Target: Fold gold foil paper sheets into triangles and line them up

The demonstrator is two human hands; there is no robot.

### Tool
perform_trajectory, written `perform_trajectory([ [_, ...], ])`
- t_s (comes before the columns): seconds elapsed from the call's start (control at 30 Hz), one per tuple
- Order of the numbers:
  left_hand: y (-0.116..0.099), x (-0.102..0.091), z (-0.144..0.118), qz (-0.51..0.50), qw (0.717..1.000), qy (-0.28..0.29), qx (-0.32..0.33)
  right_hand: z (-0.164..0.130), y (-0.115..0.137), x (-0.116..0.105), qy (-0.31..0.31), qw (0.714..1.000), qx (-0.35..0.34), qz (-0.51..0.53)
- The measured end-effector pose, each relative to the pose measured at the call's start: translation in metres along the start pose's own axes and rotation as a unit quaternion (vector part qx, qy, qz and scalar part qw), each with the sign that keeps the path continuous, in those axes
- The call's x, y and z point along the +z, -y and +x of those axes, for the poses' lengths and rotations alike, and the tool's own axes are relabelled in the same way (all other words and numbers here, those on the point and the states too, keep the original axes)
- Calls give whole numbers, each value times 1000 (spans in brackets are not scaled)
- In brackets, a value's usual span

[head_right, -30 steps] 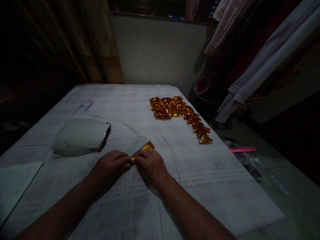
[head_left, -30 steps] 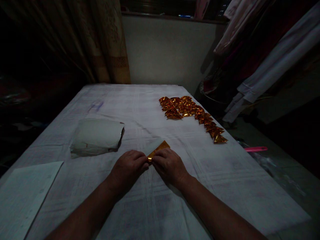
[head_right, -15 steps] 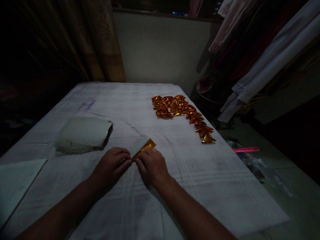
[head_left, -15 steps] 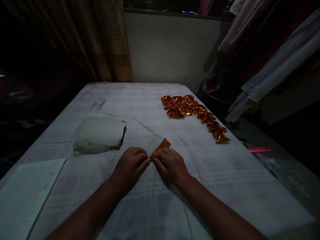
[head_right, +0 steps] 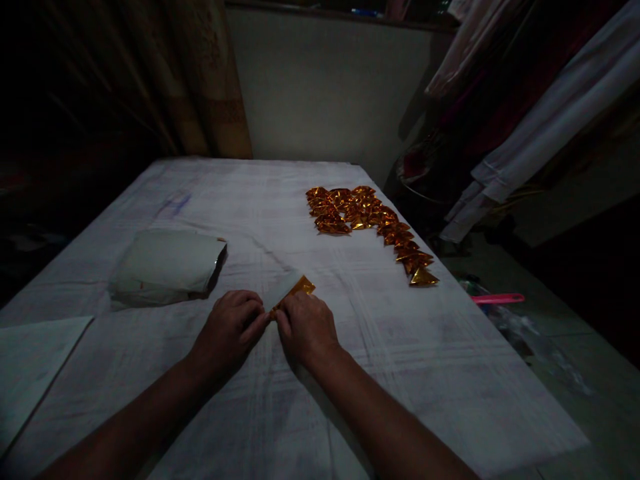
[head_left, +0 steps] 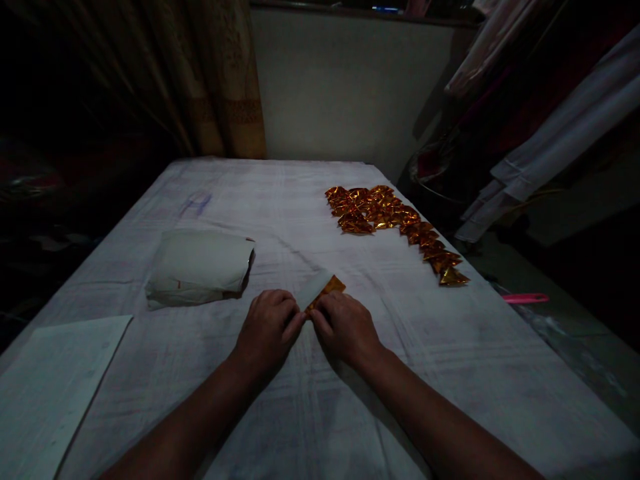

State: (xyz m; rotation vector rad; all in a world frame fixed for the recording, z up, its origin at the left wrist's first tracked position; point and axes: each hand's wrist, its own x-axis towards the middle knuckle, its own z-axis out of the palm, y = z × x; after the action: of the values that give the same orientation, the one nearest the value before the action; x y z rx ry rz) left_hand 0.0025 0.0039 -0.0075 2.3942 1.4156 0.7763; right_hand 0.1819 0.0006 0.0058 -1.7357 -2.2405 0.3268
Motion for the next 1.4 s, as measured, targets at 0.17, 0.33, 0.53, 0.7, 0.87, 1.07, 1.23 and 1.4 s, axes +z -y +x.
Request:
perform_trajectory([
  [0.17,-1,1,0,1,1000,1,-10,0,-1,2,-12,1000,-4,6],
  [0.33,-2,1,1,3,1000,4,-18,-1,-3,7,-24,1000,-8,11],
  [0.53,-4,-1,1,6,999,13,-32,-2,-7,12,-41,999,-14,31],
  [0.7,-4,-1,2,2,999,25,-44,-5,-12,12,-40,997,-36,63],
  [0.87,-2,0,2,-1,999,25,-42,-5,-9,11,-37,997,-30,60],
  [1.07,-2,-1,3,-4,998,30,-48,-1,-7,9,-18,998,-1,59],
  [1.23,0,-2,3,-11,998,35,-48,-2,-23,6,-8,993,-31,114],
  [1.4,4,-3,5,-15,998,46,-42,-3,-34,6,-30,993,-51,106],
])
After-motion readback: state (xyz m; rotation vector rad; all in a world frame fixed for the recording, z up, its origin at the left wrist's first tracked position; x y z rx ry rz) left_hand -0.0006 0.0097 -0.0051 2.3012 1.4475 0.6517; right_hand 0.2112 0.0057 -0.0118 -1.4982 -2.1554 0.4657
